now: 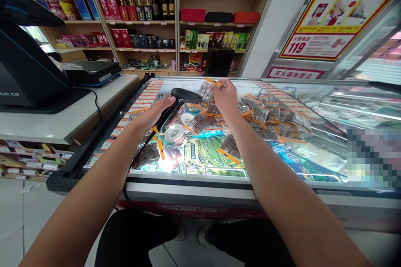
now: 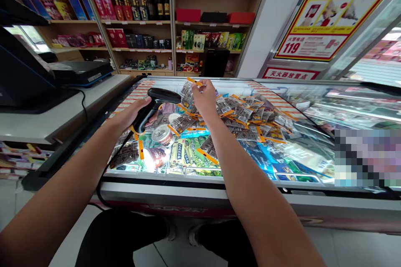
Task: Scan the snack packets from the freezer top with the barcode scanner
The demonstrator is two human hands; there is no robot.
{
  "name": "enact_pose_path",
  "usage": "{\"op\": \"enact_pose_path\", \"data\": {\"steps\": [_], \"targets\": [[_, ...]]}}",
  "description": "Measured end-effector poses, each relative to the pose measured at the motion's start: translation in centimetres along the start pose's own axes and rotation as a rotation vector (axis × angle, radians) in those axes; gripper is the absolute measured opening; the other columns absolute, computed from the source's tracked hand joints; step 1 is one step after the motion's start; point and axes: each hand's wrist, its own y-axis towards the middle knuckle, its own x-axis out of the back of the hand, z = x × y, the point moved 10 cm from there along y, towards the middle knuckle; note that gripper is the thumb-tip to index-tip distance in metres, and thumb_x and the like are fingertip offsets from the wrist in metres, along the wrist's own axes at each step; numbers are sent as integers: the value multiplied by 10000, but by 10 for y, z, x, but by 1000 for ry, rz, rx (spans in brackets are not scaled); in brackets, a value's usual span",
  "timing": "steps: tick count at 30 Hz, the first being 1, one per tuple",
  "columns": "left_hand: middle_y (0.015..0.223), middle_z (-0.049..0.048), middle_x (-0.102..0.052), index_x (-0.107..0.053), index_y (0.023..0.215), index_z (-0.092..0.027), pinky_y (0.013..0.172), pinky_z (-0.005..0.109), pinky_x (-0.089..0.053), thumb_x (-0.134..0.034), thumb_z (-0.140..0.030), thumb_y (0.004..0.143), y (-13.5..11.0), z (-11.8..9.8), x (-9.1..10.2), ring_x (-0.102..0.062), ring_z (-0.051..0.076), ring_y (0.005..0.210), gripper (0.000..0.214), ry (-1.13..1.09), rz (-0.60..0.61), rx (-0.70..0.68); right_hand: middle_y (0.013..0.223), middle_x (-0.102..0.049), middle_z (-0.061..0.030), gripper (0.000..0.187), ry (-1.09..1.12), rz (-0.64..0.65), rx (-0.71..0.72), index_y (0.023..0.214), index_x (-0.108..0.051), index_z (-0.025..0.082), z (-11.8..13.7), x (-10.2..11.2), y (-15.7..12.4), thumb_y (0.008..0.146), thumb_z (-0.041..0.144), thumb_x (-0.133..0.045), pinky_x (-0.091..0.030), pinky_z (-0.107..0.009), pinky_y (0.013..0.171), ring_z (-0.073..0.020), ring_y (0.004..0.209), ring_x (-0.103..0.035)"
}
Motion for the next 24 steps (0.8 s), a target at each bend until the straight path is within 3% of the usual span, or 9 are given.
{"op": "enact_pose_path", "data": {"steps": [7,17,21,24], "targets": [[542,21,-561,-597,797,-180,405,254,-347,-582,-681,832,2,-10,7,-480,117,404,502,-65,-77,-100,779,-545,-11,175,-109,37,149,872,-526,233,15,-6,-4,895,395,-590,-453,-293,644,-177,734,-550],[539,8,-566,-591,844,-170,399,242,-365,-593,-684,822,2,-14,7,-480,113,405,514,-87,-83,-128,770,-547,-15,158,-194,67,169,878,-535,226,22,-12,-8,894,377,-576,-441,-313,683,-188,743,-542],[526,-4,-558,-593,879,-172,400,233,-371,-548,-680,854,-1,-19,19,-486,108,395,511,-104,-155,-157,739,-579,-25,184,-362,156,86,990,-575,208,12,-11,-7,906,371,-581,-439,-352,694,-216,701,-567],[507,-12,-545,-591,890,-176,384,232,-369,-487,-700,881,-5,-21,37,-518,121,395,535,-150,-280,-149,931,-640,-121,321,-627,134,92,1125,-605,174,6,-8,-9,840,300,-681,-458,-453,825,-322,942,-606]]}}
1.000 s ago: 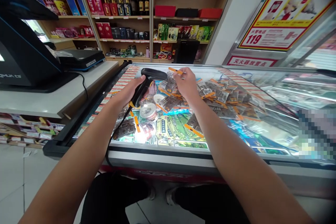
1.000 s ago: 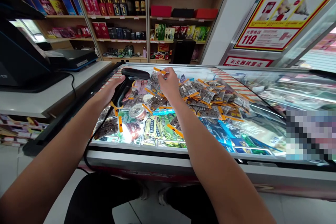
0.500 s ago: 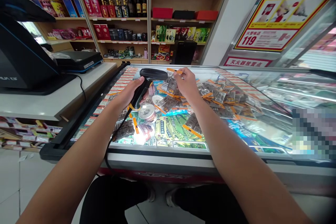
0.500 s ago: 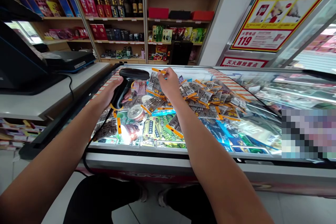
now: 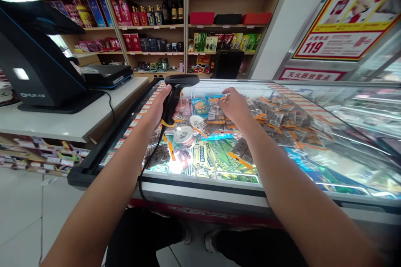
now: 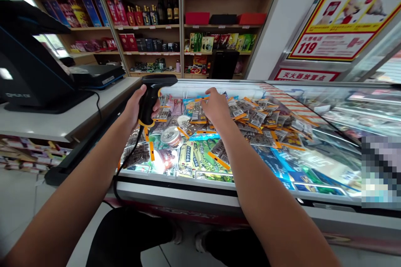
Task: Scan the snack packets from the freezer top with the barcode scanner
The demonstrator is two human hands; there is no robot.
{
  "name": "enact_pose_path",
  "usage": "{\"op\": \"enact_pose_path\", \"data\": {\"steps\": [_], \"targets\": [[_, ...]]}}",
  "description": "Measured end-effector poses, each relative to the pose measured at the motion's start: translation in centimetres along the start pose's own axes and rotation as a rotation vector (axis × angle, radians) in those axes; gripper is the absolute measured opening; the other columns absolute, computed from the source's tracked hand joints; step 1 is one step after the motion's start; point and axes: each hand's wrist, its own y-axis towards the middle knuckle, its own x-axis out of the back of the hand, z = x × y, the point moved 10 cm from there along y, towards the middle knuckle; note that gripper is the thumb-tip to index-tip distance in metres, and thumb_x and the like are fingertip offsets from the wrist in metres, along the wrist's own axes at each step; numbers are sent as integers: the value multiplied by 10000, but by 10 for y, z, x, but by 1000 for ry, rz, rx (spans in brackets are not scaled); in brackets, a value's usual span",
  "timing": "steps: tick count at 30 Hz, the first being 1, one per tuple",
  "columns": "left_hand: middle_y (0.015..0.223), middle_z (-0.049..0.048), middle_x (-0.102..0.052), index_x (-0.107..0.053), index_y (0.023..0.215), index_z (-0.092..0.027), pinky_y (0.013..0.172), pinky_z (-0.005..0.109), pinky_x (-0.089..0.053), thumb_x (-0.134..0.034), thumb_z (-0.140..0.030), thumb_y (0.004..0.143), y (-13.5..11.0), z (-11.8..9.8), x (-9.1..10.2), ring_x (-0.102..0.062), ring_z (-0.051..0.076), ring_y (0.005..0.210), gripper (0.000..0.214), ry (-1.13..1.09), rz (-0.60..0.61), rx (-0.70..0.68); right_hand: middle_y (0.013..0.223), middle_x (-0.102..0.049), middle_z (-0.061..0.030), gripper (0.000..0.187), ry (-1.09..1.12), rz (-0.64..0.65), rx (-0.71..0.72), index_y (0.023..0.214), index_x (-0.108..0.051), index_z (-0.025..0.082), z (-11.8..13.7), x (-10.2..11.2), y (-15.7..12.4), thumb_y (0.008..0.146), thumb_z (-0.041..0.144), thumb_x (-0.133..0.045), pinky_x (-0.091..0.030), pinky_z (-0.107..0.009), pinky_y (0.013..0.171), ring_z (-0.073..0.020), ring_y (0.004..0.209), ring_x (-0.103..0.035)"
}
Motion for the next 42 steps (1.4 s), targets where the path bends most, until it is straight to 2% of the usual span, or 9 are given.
{"op": "enact_pose_path", "data": {"steps": [4,10,14,18,22,26,30,35,42], "targets": [[500,-21,-532,-589,905,-179,372,226,-368,-422,-727,903,2,-10,22,-536,122,392,573,-73,-165,-28,1267,-558,-205,360,-51,-53,195,1175,-638,162,41,-9,-21,843,291,-694,-389,-556,1014,-387,1239,-481],[507,-35,-525,-588,919,-184,373,214,-375,-400,-736,906,2,-16,35,-526,107,380,583,-91,-264,-48,1288,-599,-151,508,268,753,509,1223,-661,219,144,-94,-122,893,604,-625,-459,-491,995,-330,1222,-535],[520,-30,-535,-583,898,-180,378,214,-385,-406,-729,909,3,-15,31,-524,104,380,577,-107,-213,-54,1394,-498,-177,681,121,878,594,1277,-629,241,160,-111,-159,734,619,-789,-422,-550,1025,-424,1374,-367],[523,-21,-541,-581,893,-176,377,224,-384,-411,-734,909,4,-12,26,-525,108,380,583,-127,-175,-38,1320,-566,-137,553,191,911,560,1244,-607,234,152,-105,-150,768,429,-810,-487,-445,962,-344,1248,-516],[520,-17,-539,-579,879,-176,376,231,-383,-421,-742,899,4,-9,23,-520,113,378,588,-109,-148,-24,1278,-647,-94,463,310,838,440,1282,-615,255,132,-85,-112,834,253,-733,-526,-412,874,-270,1029,-647],[523,-18,-542,-575,867,-182,384,231,-379,-460,-716,889,4,-8,14,-504,109,381,546,-41,-75,-33,1166,-706,-124,715,544,608,169,1462,-489,219,95,-61,-64,804,252,-766,-553,-404,779,-257,924,-689],[541,-5,-561,-578,849,-182,398,235,-371,-519,-666,867,2,-3,2,-495,110,401,488,41,22,-15,1008,-741,-117,488,747,361,-53,1226,-656,149,50,-50,-30,771,279,-778,-537,-381,768,-239,870,-697],[538,11,-564,-588,819,-178,406,242,-359,-555,-681,833,1,9,-12,-470,113,408,504,130,150,25,894,-698,-60,329,761,82,-123,1019,-741,181,5,-36,-4,780,407,-748,-493,-324,672,-204,782,-641],[578,21,-594,-584,776,-185,437,246,-391,-586,-672,846,1,14,-18,-505,116,436,493,150,162,13,793,-606,-21,357,715,52,-119,1078,-727,229,-2,-30,0,826,479,-682,-443,-288,555,-159,634,-518]]}}
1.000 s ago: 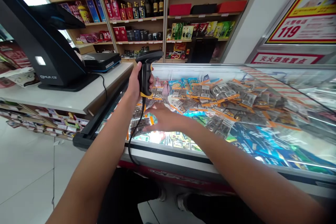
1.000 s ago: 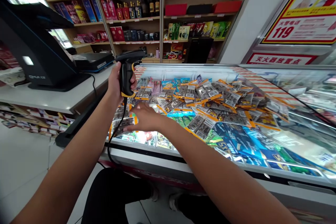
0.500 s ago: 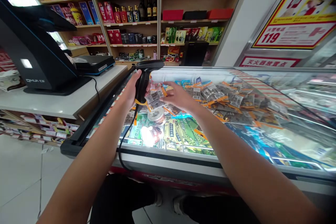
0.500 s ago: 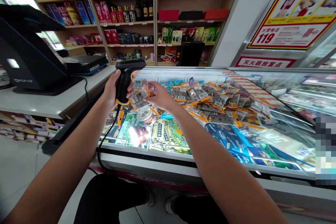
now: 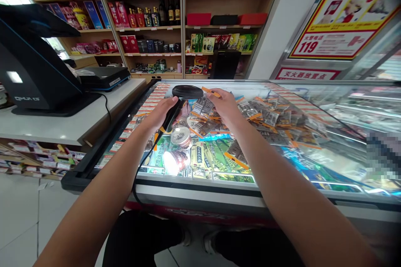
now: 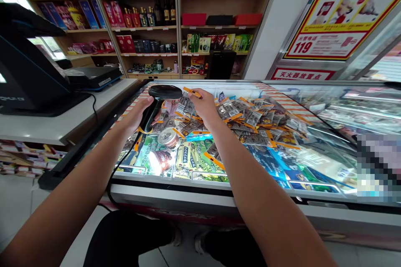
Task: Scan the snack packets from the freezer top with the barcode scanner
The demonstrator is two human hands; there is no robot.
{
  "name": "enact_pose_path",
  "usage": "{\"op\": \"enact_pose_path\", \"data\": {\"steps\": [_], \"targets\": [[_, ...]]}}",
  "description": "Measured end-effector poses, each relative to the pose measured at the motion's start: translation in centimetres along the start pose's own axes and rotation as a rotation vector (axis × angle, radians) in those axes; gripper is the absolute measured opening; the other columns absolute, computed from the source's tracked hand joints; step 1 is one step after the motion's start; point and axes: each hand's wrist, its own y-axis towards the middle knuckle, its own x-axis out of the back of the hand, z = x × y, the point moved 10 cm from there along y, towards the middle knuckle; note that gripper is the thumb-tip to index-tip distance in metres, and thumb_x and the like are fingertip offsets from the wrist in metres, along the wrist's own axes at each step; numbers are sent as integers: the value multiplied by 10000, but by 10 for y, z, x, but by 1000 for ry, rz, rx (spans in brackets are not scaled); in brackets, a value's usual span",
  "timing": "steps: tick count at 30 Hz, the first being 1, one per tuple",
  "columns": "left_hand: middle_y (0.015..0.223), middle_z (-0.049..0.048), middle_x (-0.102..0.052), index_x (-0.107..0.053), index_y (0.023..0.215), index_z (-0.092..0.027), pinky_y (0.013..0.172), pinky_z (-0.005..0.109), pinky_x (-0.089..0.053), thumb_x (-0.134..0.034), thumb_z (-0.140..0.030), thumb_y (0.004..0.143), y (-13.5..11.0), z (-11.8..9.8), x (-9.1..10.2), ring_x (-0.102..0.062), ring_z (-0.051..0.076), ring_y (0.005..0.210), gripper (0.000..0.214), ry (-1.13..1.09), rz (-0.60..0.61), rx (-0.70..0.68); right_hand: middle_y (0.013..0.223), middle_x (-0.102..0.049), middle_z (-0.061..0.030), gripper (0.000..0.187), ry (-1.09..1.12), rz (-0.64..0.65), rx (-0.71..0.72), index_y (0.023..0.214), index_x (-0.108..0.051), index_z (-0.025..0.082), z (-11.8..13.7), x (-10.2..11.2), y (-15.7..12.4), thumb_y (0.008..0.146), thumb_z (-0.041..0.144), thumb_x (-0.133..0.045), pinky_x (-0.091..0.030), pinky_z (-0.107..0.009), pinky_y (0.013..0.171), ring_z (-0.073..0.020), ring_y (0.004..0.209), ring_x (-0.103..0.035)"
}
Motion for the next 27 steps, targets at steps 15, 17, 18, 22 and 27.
{"op": "enact_pose_path", "data": {"steps": [15,17,18,22,27], "targets": [[571,12,-593,-600,820,-191,450,257,-383,-580,-654,855,-2,-2,-7,-507,123,441,466,-12,46,2,857,-658,-52,306,-116,-14,111,1008,-725,194,26,6,-6,845,443,-652,-442,-327,611,-175,662,-528],[560,7,-579,-604,839,-187,443,255,-382,-583,-666,843,-3,-4,-7,-498,120,435,479,-37,42,3,862,-652,-63,312,-219,-26,157,1026,-715,201,31,11,-7,830,443,-692,-460,-362,667,-204,706,-555],[551,5,-571,-607,853,-185,436,252,-379,-584,-675,834,-3,-5,-5,-491,118,428,491,-51,31,-2,871,-649,-69,323,-285,-42,174,1051,-705,204,33,15,-7,822,433,-712,-469,-386,710,-226,749,-570],[531,-8,-550,-592,868,-185,406,245,-366,-535,-701,837,0,-9,16,-481,114,401,520,-100,-123,-31,1161,-625,-171,407,-656,-199,311,1211,-657,203,49,29,-14,824,294,-742,-407,-557,949,-379,1124,-512],[526,-24,-535,-576,872,-186,385,232,-371,-450,-710,885,0,-16,51,-502,107,383,540,-222,-334,-86,1241,-638,-183,375,-787,52,537,1276,-652,155,67,-35,-43,914,250,-636,-375,-563,1051,-388,1228,-468]]}}
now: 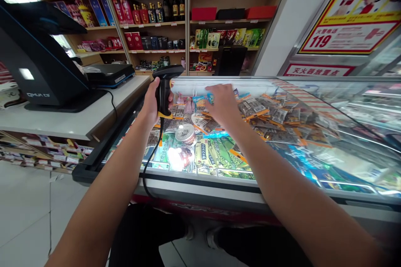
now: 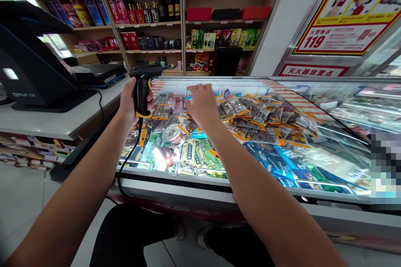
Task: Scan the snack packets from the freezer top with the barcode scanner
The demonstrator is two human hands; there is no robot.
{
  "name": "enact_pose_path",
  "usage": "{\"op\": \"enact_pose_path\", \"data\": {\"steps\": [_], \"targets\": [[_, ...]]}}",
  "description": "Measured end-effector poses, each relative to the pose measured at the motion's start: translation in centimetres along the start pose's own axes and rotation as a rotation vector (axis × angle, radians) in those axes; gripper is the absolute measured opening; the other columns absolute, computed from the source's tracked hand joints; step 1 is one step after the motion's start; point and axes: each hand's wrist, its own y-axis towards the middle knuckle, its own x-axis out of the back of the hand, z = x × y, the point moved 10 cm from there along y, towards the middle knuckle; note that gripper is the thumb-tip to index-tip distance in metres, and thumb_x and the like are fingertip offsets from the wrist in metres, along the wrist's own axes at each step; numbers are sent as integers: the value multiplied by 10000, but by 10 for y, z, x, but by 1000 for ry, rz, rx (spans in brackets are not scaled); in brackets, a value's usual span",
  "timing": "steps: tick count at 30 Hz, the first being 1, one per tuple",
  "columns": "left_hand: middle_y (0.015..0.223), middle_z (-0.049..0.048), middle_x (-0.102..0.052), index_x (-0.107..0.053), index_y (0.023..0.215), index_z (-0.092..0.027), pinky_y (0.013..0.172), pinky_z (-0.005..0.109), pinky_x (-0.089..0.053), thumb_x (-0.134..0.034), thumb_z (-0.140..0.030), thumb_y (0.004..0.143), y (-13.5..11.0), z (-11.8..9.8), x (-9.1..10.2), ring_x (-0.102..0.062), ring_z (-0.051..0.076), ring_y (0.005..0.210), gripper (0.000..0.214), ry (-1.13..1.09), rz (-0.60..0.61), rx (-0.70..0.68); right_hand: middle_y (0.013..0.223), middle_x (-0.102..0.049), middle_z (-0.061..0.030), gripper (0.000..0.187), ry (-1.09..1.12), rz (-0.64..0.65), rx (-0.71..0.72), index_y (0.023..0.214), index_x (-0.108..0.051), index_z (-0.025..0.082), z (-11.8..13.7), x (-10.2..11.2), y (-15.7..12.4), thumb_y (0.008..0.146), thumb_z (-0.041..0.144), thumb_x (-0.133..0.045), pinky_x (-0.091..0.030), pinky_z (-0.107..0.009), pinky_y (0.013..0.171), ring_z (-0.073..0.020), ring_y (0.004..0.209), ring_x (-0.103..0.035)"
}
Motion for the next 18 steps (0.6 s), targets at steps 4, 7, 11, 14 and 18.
{"op": "enact_pose_path", "data": {"steps": [4,7,11,14,18], "targets": [[529,-31,-532,-564,866,-183,370,220,-374,-427,-720,893,0,-7,11,-507,96,379,555,-45,-64,-7,1488,-529,-140,538,48,318,223,1460,-526,200,67,-64,-25,978,437,-544,-368,-559,1115,-369,1397,-411],[531,-38,-529,-558,852,-189,374,212,-378,-434,-712,894,-1,-9,11,-503,85,375,540,-66,-64,-14,1569,-443,-158,671,33,469,226,1513,-468,182,84,-96,-42,980,589,-465,-318,-575,1156,-391,1467,-340],[524,-37,-522,-562,853,-191,374,218,-376,-458,-720,883,-1,-6,7,-507,95,372,540,-90,-34,-14,1345,-633,-194,552,26,450,229,1314,-632,140,89,-88,-40,1009,552,-428,-392,-544,1096,-387,1321,-513],[528,-34,-522,-568,869,-187,380,216,-384,-454,-705,894,-1,-5,4,-521,102,383,530,-94,-21,-22,1134,-710,-176,423,47,427,161,1193,-664,162,80,-73,-32,1025,477,-436,-518,-481,907,-335,1059,-653],[544,-32,-528,-549,848,-188,381,202,-375,-447,-674,912,-3,-5,2,-519,96,389,500,-77,-24,-17,1263,-646,-212,558,-60,369,110,1339,-579,133,60,-67,-28,960,542,-558,-505,-479,925,-373,1213,-563]]}}
